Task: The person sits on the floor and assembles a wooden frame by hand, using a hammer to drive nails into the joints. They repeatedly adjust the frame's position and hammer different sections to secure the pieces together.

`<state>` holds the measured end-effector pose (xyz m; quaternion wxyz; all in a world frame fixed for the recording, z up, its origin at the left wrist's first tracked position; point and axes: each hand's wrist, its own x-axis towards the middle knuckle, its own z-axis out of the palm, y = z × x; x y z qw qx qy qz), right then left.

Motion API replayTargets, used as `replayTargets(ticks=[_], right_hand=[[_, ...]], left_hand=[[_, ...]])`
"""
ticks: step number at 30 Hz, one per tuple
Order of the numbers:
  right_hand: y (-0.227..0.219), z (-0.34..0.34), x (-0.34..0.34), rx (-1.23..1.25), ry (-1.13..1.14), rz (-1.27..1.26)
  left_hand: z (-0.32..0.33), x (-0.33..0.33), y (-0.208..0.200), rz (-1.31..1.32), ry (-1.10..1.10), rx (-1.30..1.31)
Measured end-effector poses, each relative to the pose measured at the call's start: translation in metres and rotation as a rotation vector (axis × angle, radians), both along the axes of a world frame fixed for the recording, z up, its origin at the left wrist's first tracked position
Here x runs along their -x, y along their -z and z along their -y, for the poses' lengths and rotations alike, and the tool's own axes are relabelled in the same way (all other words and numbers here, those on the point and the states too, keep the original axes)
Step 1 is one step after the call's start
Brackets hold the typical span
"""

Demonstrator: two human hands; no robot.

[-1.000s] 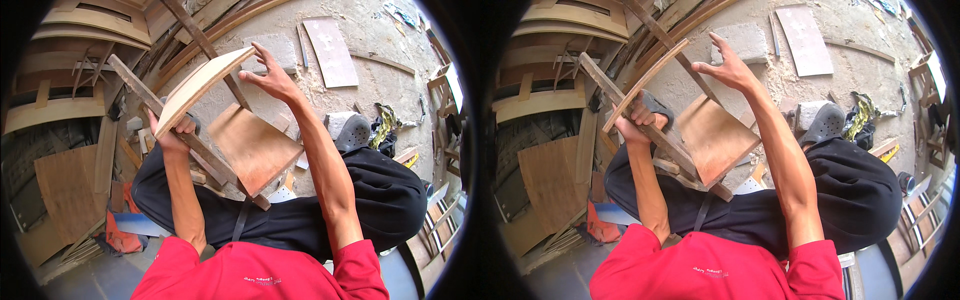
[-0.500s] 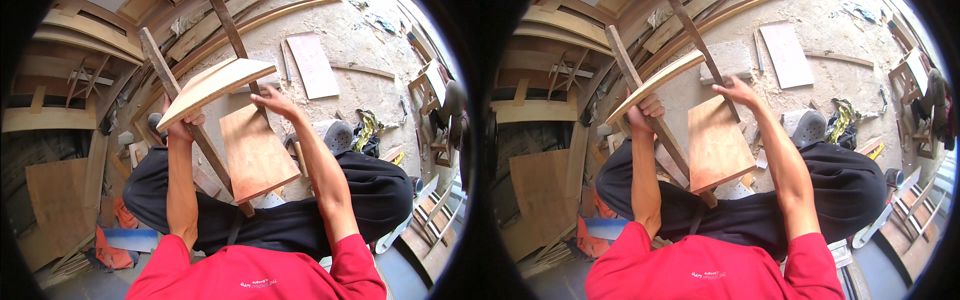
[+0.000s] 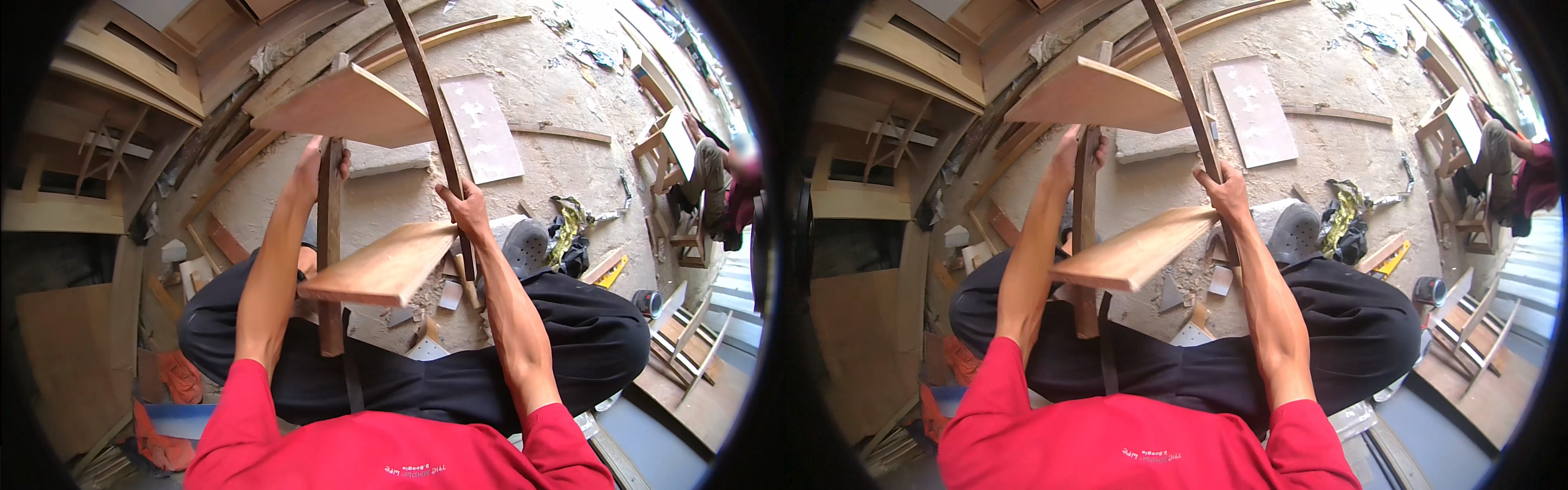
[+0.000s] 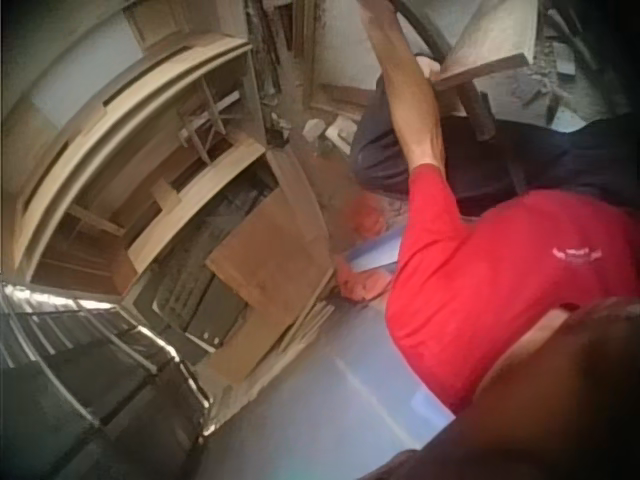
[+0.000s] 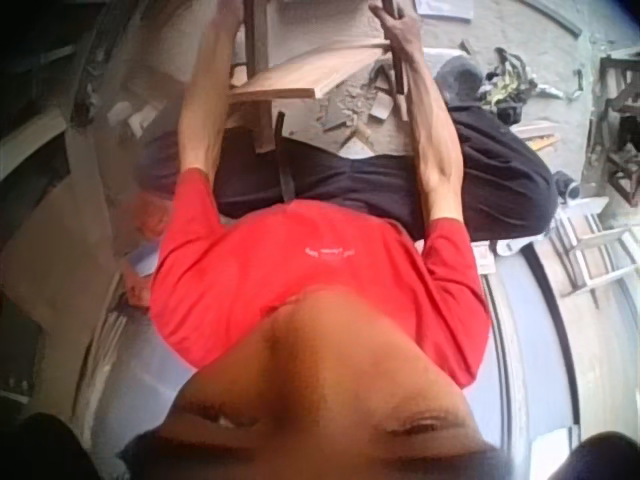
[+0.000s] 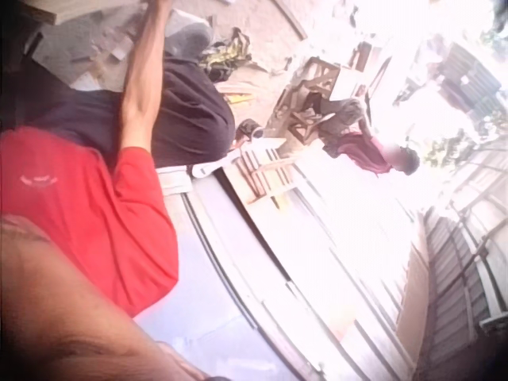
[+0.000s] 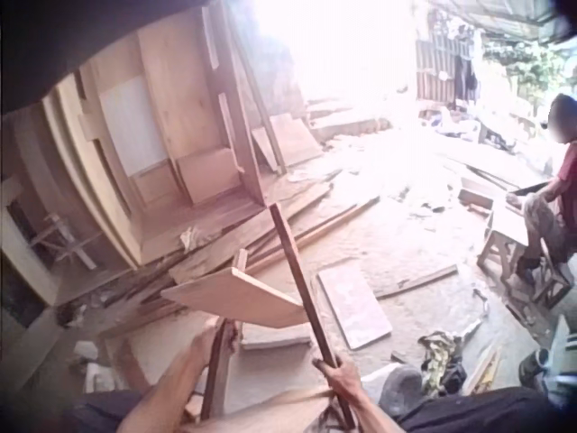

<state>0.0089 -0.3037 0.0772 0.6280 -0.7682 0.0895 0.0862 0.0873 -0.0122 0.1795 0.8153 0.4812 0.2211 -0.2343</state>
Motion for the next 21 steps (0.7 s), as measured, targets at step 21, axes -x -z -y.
replayTargets(ticks=[21], right_hand=[[0.023, -0.024, 0.022, 0.475, 0.349, -0.277]], left_hand=[[-0.119, 0.089, 0.222, -0.026, 0.323, -0.644]])
